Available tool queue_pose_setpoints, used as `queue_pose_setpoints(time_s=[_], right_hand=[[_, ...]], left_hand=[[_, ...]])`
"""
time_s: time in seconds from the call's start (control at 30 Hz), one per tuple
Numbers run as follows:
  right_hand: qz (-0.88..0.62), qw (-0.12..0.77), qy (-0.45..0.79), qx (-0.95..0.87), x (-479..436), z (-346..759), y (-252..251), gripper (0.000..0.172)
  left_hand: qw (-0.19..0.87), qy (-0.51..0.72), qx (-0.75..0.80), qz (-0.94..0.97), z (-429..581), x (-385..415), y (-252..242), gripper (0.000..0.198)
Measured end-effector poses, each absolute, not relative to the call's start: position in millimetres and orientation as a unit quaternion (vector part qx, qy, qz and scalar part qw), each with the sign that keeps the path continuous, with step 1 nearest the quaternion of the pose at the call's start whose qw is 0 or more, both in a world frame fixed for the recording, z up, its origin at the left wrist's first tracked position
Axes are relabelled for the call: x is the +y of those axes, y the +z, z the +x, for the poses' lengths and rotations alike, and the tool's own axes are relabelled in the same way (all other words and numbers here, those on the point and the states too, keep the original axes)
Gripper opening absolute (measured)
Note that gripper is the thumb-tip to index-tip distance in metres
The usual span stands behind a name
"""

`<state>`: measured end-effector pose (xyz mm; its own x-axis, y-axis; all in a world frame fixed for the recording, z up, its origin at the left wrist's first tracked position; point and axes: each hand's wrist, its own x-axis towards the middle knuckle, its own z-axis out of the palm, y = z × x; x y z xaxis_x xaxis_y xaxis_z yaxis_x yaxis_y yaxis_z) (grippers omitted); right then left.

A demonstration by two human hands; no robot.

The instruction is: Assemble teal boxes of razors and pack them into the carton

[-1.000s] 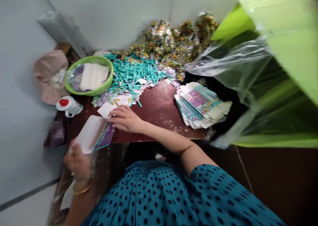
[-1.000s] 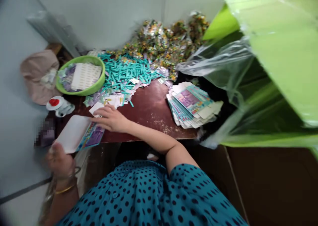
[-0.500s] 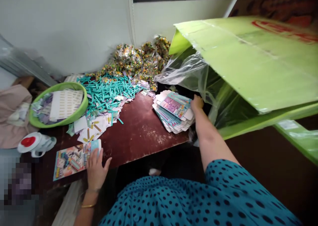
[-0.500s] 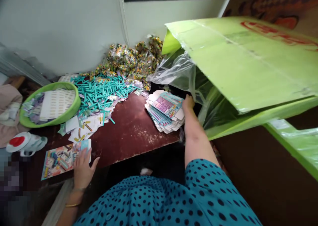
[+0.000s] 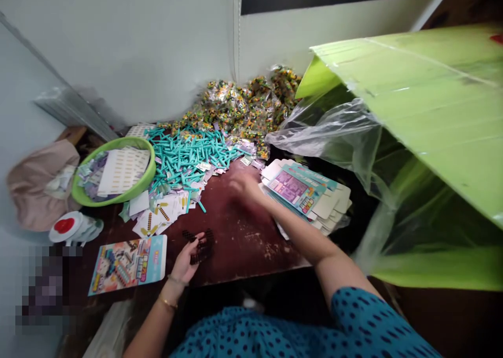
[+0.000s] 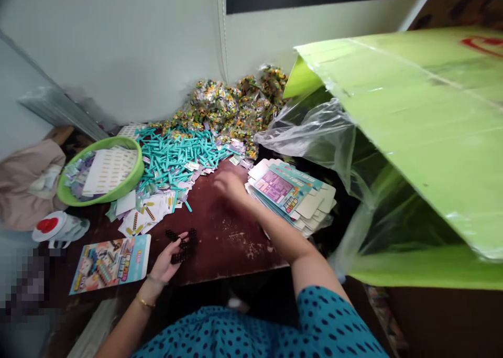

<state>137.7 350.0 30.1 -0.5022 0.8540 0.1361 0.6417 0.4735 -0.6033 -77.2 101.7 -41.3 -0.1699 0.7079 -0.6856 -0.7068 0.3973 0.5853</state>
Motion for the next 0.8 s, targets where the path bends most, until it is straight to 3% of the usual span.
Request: queue_pose_setpoints(time_s=[0.1, 0.17, 0.27, 0.4, 0.53, 0.67, 0.8], right_hand=[[-0.562, 0.222, 0.185, -0.775, 473, 145, 33, 0.041], [-0.602, 0.218, 0.171, -0.749, 515, 138, 24, 0.042], [-0.628, 0.219, 0.179, -0.725, 528, 122, 2, 0.03], [-0.653, 0.257, 0.178, -0.69, 514, 124, -15, 0.036], [-0.636, 0.278, 0.193, -0.694, 482, 141, -7, 0.034], [-0.524, 0.4, 0.215, -0.721, 382, 140, 4, 0.034], [-0.339, 0.398, 0.369, -0.768, 242, 119, -2, 0.023]], left_hand=[[0.663, 0.531, 0.527, -0.001, -81, 95, -46, 0.034], [0.659, 0.529, 0.535, 0.006, -76, 93, -47, 0.033], [0.643, 0.526, 0.556, 0.028, -71, 91, -48, 0.033], [0.64, 0.525, 0.56, 0.023, -71, 95, -47, 0.033], [0.65, 0.524, 0.55, 0.008, -69, 104, -45, 0.03], [0.668, 0.524, 0.529, 0.008, -63, 116, -44, 0.033], [0.666, 0.55, 0.503, 0.015, -56, 134, -42, 0.047]])
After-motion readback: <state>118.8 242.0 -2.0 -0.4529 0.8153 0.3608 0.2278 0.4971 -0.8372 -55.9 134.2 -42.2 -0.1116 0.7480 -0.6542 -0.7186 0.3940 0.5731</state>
